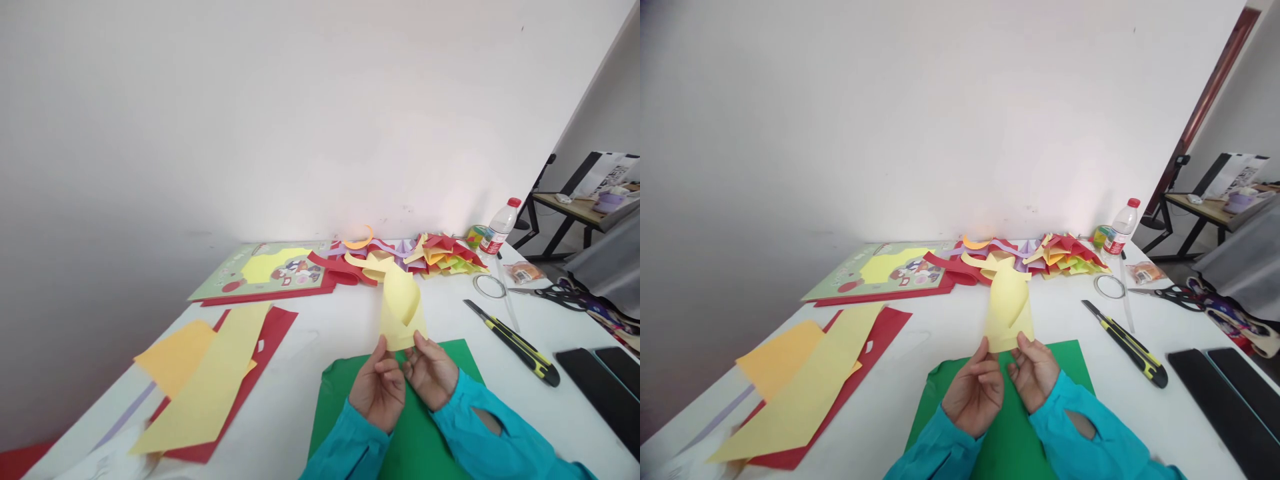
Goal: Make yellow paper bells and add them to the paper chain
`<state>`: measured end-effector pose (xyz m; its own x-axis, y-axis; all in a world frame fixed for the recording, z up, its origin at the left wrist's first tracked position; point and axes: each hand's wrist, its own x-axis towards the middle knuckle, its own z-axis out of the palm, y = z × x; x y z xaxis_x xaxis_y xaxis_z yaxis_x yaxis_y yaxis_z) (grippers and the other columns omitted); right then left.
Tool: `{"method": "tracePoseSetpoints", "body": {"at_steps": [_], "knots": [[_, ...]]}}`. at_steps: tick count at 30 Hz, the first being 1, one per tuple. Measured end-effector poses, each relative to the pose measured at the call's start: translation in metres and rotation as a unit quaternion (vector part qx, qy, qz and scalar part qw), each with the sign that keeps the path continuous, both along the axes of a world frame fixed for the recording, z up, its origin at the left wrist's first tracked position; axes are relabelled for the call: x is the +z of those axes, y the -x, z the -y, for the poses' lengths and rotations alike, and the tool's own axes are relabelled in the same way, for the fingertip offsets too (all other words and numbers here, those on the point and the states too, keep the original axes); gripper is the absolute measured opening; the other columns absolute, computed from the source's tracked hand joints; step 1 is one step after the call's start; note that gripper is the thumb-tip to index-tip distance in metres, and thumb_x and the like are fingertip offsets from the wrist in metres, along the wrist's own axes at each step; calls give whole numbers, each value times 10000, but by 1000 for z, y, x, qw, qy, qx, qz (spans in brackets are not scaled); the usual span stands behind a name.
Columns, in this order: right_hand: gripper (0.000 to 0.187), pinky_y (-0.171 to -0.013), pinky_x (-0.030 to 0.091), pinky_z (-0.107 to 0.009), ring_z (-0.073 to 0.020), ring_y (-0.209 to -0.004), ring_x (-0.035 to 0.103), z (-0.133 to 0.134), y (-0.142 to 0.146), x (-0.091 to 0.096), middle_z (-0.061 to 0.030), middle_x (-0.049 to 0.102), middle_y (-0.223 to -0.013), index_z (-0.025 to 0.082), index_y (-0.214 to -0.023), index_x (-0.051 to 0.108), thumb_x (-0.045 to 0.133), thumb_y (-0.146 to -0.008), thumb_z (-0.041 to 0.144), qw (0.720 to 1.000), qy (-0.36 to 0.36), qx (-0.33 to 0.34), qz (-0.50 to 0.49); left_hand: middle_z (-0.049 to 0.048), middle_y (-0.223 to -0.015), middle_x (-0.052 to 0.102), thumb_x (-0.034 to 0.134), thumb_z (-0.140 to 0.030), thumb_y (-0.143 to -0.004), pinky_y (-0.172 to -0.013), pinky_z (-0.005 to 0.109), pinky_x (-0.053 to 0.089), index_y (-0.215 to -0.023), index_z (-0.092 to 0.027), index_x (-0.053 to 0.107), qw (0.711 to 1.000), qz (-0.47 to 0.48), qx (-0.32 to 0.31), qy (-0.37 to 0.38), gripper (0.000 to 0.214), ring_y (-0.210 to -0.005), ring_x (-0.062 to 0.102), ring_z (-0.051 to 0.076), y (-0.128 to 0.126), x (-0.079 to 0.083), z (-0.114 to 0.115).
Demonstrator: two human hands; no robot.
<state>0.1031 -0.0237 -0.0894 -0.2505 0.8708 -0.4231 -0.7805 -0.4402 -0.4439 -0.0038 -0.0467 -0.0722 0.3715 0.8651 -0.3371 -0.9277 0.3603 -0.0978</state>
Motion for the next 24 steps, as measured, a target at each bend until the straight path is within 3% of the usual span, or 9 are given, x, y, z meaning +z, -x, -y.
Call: {"method": "tracePoseSetpoints", "body": {"at_steps": [4, 10, 15, 19, 24], "knots": [[247, -452, 444, -163, -80, -550, 613, 0, 1, 4, 13, 711, -685, 140, -762, 674, 823, -582, 219, 1000, -6, -2, 1, 7, -750, 713, 251, -224, -980, -341, 90, 381, -1025, -118, 582, 1000, -1, 0, -19, 350, -287, 396, -33, 1, 1, 1], [284, -435, 451, -144, -71, -502, 599, 0, -1, 4, 30, 661, -590, 130, -716, 648, 846, -545, 239, 1000, -20, 0, 20, -16, -598, 635, 307, -190, -961, -402, 121, 461, -869, -112, 593, 997, -76, 0, 24, 311, -376, 501, 16, -5, 4, 1], [282, -358, 433, -164, -119, -466, 613, 3, 3, 1, 25, 622, -530, 137, -646, 600, 838, -559, 259, 999, -17, 27, 30, -14, -562, 595, 446, -109, -898, -339, 107, 413, -688, -115, 563, 987, -143, 10, 67, 241, -343, 478, 15, -13, 6, 1], [219, -461, 513, -190, -125, -549, 643, 1, 2, 3, -7, 686, -630, 133, -754, 640, 791, -639, 243, 999, 17, 28, -25, 42, -654, 661, 463, -81, -881, -372, 107, 458, -746, -91, 604, 977, -172, 33, 123, 195, -499, 632, 76, -14, 5, -1], [167, -601, 555, -224, -121, -624, 664, -2, -2, 3, -17, 719, -724, 152, -915, 655, 673, -781, 250, 997, 31, 46, -59, 66, -662, 685, 410, -66, -898, -465, 127, 528, -696, -68, 627, 980, -142, 48, 130, 296, -593, 677, 106, -14, 5, -2]]}}
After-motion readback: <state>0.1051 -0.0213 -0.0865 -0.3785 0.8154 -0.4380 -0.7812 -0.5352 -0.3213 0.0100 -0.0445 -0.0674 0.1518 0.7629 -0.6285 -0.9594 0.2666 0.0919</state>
